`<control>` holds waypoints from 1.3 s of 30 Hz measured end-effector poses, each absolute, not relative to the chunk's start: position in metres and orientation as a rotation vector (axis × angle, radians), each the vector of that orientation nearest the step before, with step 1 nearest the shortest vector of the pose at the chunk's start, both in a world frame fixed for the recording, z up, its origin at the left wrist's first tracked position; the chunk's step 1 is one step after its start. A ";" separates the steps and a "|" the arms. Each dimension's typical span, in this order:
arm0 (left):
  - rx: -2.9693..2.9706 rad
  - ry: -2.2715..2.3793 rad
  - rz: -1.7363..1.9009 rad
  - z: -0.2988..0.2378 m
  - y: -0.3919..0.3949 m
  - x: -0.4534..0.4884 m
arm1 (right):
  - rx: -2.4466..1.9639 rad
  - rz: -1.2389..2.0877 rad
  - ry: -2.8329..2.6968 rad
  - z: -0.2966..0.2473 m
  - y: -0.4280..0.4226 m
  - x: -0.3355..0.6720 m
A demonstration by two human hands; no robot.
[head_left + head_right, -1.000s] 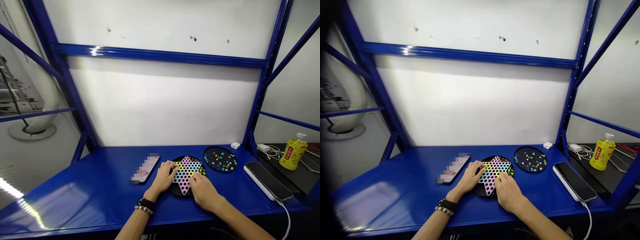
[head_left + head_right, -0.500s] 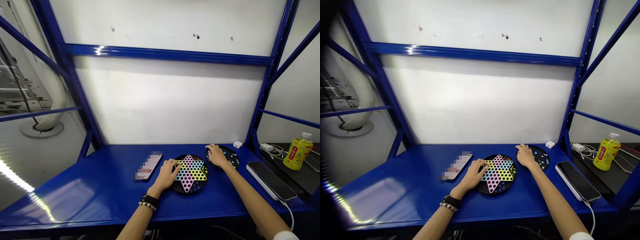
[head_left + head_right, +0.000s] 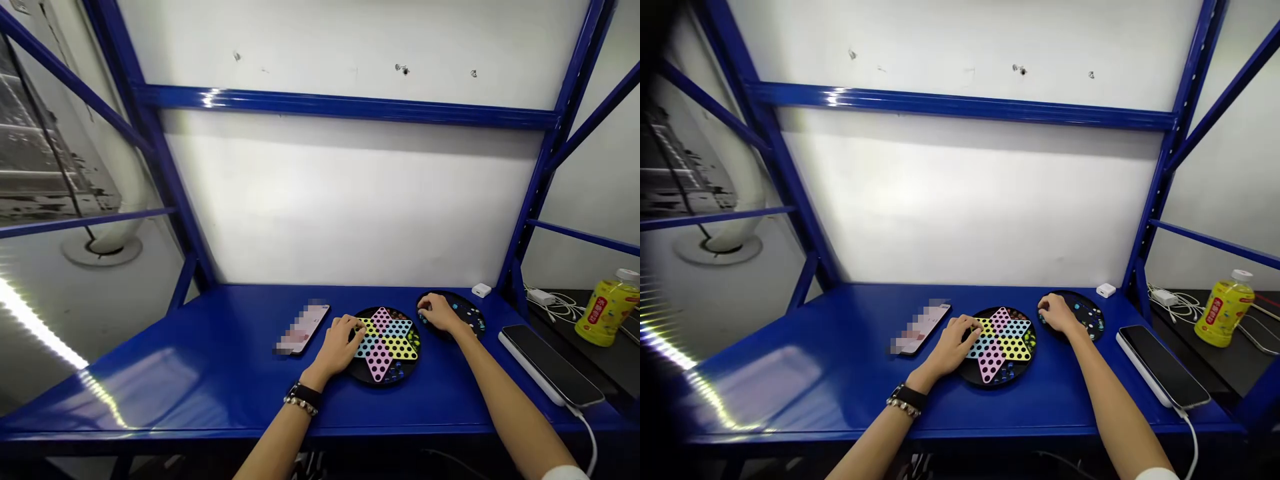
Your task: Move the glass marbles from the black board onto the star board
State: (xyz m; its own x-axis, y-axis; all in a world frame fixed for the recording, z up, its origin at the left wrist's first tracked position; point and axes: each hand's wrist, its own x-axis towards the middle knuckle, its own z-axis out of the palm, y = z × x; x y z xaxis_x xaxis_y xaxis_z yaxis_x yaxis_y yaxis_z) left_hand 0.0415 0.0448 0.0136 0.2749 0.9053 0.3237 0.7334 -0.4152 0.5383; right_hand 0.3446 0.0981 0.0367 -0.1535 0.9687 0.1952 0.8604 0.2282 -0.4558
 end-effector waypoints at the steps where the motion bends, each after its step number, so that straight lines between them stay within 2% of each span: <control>1: 2.268 1.501 0.872 0.013 0.045 0.042 | -1.599 0.345 -2.042 0.042 0.092 0.340; 4: 2.273 1.495 0.877 0.012 0.045 0.042 | -1.317 0.519 -2.006 0.053 0.064 0.320; 8: 2.270 1.517 0.879 0.012 0.044 0.042 | -1.120 0.828 -2.235 0.044 0.019 0.290; 12: 2.278 1.520 0.889 0.012 0.044 0.042 | -1.147 0.621 -2.265 0.030 -0.010 0.282; 18: 2.279 1.514 0.899 0.012 0.045 0.041 | -1.130 0.569 -2.215 0.032 -0.026 0.294; 21: 2.280 1.511 0.900 0.012 0.045 0.041 | -1.210 0.459 -2.127 0.032 -0.014 0.313; 25: 2.276 1.512 0.889 0.013 0.045 0.040 | -1.566 0.327 -1.997 0.030 0.026 0.347; 31: 2.281 1.526 0.895 0.011 0.047 0.039 | -1.956 0.144 -2.232 0.024 0.074 0.338; 35: 2.292 1.539 0.889 0.010 0.047 0.039 | -2.022 0.061 -2.290 0.015 0.079 0.323; 39: 2.290 1.540 0.877 0.010 0.047 0.039 | -1.889 0.113 -2.292 0.004 0.077 0.329</control>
